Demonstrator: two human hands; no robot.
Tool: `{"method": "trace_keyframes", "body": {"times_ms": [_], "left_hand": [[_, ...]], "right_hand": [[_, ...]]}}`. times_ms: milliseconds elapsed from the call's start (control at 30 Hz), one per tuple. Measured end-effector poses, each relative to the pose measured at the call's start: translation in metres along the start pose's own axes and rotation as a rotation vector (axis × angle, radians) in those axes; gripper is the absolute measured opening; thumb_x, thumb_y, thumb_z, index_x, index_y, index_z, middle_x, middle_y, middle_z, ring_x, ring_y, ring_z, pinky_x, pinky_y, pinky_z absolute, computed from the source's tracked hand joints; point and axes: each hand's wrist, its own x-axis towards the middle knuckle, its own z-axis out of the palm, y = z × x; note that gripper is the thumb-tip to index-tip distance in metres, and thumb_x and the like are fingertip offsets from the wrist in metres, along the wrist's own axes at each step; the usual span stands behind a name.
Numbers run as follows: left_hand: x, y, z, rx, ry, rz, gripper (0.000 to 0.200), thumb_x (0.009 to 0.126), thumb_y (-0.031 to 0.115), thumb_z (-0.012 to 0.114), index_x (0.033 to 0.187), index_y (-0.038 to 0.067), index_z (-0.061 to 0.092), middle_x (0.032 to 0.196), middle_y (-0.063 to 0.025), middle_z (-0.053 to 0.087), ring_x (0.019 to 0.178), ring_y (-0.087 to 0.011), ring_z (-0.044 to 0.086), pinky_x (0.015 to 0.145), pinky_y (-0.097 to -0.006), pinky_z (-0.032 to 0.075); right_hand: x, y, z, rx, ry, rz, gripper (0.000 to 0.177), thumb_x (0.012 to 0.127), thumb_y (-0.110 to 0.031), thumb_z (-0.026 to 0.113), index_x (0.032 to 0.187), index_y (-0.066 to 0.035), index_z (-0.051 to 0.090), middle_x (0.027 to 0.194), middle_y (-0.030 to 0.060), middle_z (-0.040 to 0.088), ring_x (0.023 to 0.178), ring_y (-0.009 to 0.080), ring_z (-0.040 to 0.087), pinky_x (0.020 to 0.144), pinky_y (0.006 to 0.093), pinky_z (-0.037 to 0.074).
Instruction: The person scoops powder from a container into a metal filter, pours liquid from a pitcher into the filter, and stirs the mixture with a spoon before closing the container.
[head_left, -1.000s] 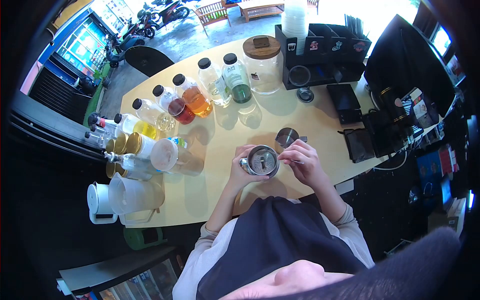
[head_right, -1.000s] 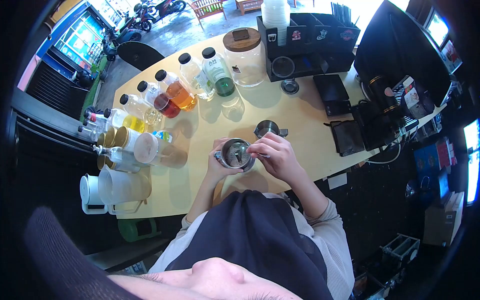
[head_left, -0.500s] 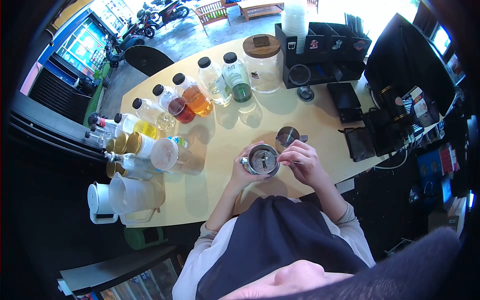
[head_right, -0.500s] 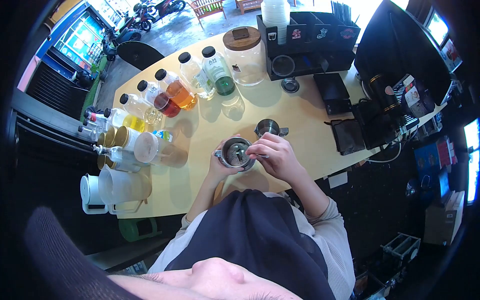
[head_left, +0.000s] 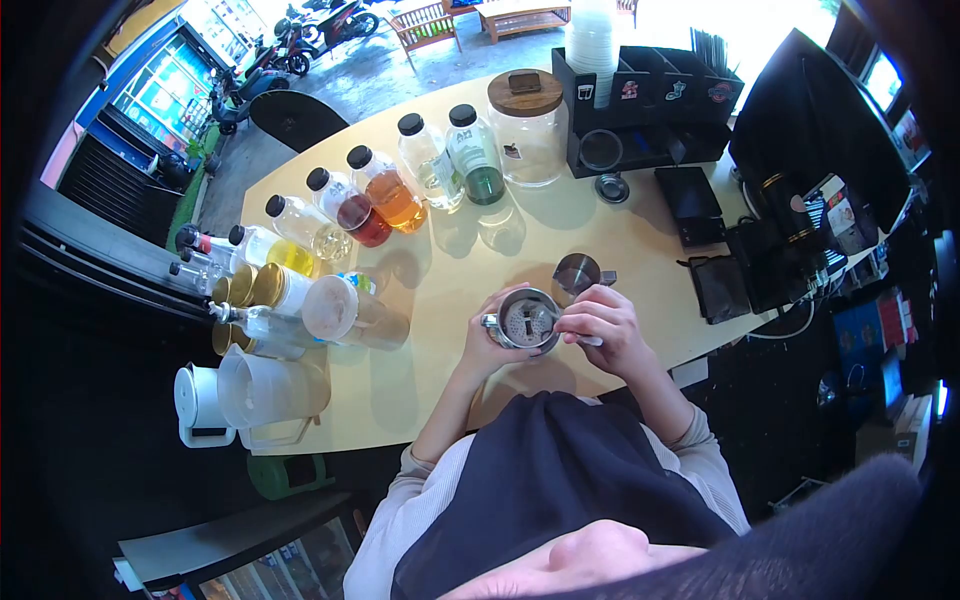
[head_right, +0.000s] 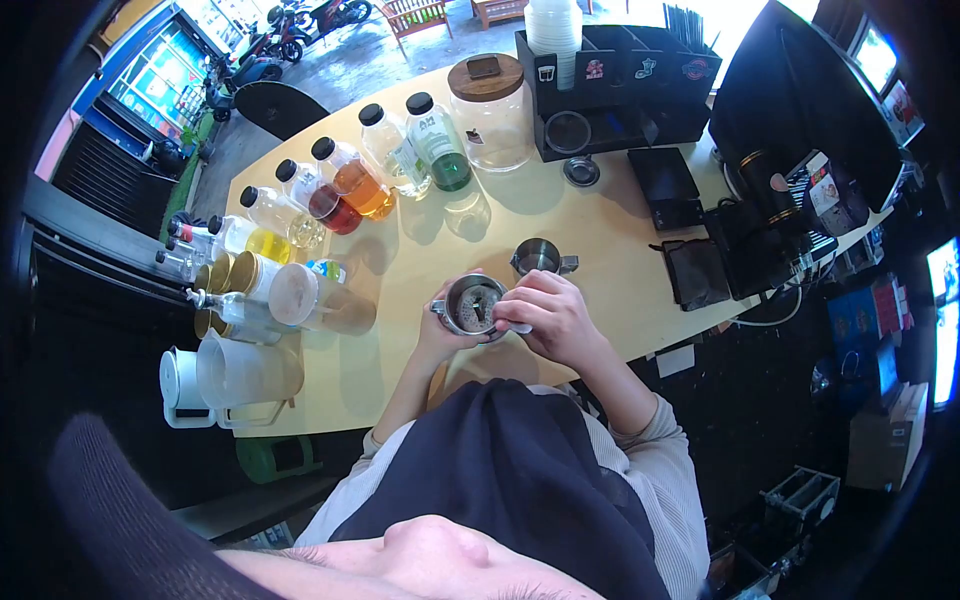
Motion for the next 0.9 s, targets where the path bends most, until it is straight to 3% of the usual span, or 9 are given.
{"method": "trace_keyframes", "body": {"times_ms": [400, 500, 567, 600, 667, 700, 767, 800, 900], "left_hand": [[0.0, -0.001, -0.003, -0.021, -0.026, -0.039, 0.08, 0.055, 0.025, 0.093, 0.126, 0.003, 0.063, 0.133, -0.0132, 0.061, 0.126, -0.0273, 0.056, 0.108, -0.0417, 0.042], [0.0, -0.002, -0.002, -0.07, -0.028, -0.033, 0.083, 0.054, 0.024, 0.093, 0.128, 0.002, 0.061, 0.133, -0.0121, 0.061, 0.126, -0.0251, 0.056, 0.109, -0.0403, 0.042], [-0.001, 0.002, -0.001, -0.098, -0.035, -0.05, 0.084, 0.054, 0.022, 0.093, 0.129, 0.001, 0.06, 0.133, -0.0117, 0.061, 0.126, -0.0239, 0.056, 0.108, -0.0396, 0.043], [-0.001, 0.004, -0.001, -0.128, -0.04, -0.068, 0.086, 0.055, 0.021, 0.093, 0.131, 0.0, 0.059, 0.133, -0.0112, 0.061, 0.125, -0.0228, 0.056, 0.108, -0.0388, 0.043], [0.001, 0.003, 0.0, -0.139, -0.042, -0.05, 0.086, 0.055, 0.019, 0.093, 0.131, 0.0, 0.058, 0.132, -0.0106, 0.061, 0.123, -0.0216, 0.057, 0.107, -0.0379, 0.044], [0.001, 0.003, 0.0, -0.15, -0.04, -0.035, 0.087, 0.055, 0.017, 0.093, 0.132, -0.001, 0.057, 0.13, -0.0099, 0.062, 0.121, -0.0204, 0.058, 0.106, -0.0369, 0.045], [-0.001, 0.004, 0.001, -0.182, -0.038, -0.062, 0.087, 0.055, 0.016, 0.093, 0.132, -0.001, 0.057, 0.129, -0.0094, 0.062, 0.12, -0.0199, 0.059, 0.105, -0.0363, 0.046], [-0.001, 0.005, 0.001, -0.212, -0.03, -0.094, 0.086, 0.056, 0.015, 0.094, 0.132, -0.001, 0.057, 0.127, -0.0088, 0.063, 0.118, -0.0193, 0.06, 0.105, -0.0357, 0.046], [-0.003, 0.0, 0.0, -0.206, -0.013, -0.11, 0.084, 0.056, 0.015, 0.094, 0.13, -0.001, 0.057, 0.124, -0.0079, 0.064, 0.116, -0.0183, 0.061, 0.103, -0.0349, 0.048]], "right_hand": [[-0.005, -0.003, -0.001, 0.037, -0.026, 0.039, 0.015, 0.081, -0.016, 0.075, 0.093, -0.011, 0.069, 0.086, 0.0014, 0.068, 0.079, 0.0227, 0.063, 0.069, 0.0345, 0.051], [-0.014, -0.002, -0.011, 0.118, 0.077, 0.063, 0.011, 0.089, -0.016, 0.068, 0.093, -0.006, 0.068, 0.085, 0.0082, 0.068, 0.079, 0.0225, 0.064, 0.067, 0.0341, 0.052], [-0.028, -0.001, -0.017, 0.21, 0.344, 0.253, 0.015, 0.098, -0.017, 0.061, 0.095, -0.004, 0.068, 0.089, 0.0091, 0.069, 0.083, 0.0177, 0.065, 0.07, 0.0299, 0.05], [-0.034, 0.001, -0.019, 0.207, 0.348, 0.251, 0.015, 0.098, -0.017, 0.061, 0.095, -0.004, 0.068, 0.089, 0.0091, 0.069, 0.083, 0.0177, 0.065, 0.07, 0.0299, 0.05], [-0.047, 0.007, -0.022, 0.425, 0.701, 0.499, 0.01, 0.096, -0.009, 0.063, 0.103, -0.004, 0.068, 0.095, 0.0127, 0.069, 0.083, 0.014, 0.062, 0.075, 0.0275, 0.048], [-0.054, 0.013, -0.022, 0.42, 0.704, 0.496, 0.01, 0.096, -0.009, 0.063, 0.103, -0.004, 0.068, 0.095, 0.0127, 0.069, 0.083, 0.014, 0.062, 0.075, 0.0275, 0.048], [-0.069, 0.03, -0.021, 0.256, 0.731, 0.621, 0.011, 0.096, -0.005, 0.063, 0.105, -0.003, 0.069, 0.095, 0.0091, 0.069, 0.083, 0.0123, 0.061, 0.074, 0.0255, 0.047], [-0.079, 0.038, -0.023, -0.038, 0.61, 0.57, 0.015, 0.092, -0.001, 0.065, 0.106, -0.003, 0.07, 0.095, 0.0079, 0.07, 0.084, 0.0155, 0.062, 0.073, 0.0264, 0.048], [-0.108, 0.05, -0.01, -0.309, 0.39, 0.526, 0.021, 0.088, 0.002, 0.067, 0.107, -0.006, 0.071, 0.096, 0.0078, 0.071, 0.084, 0.02, 0.062, 0.074, 0.0291, 0.05]]}}
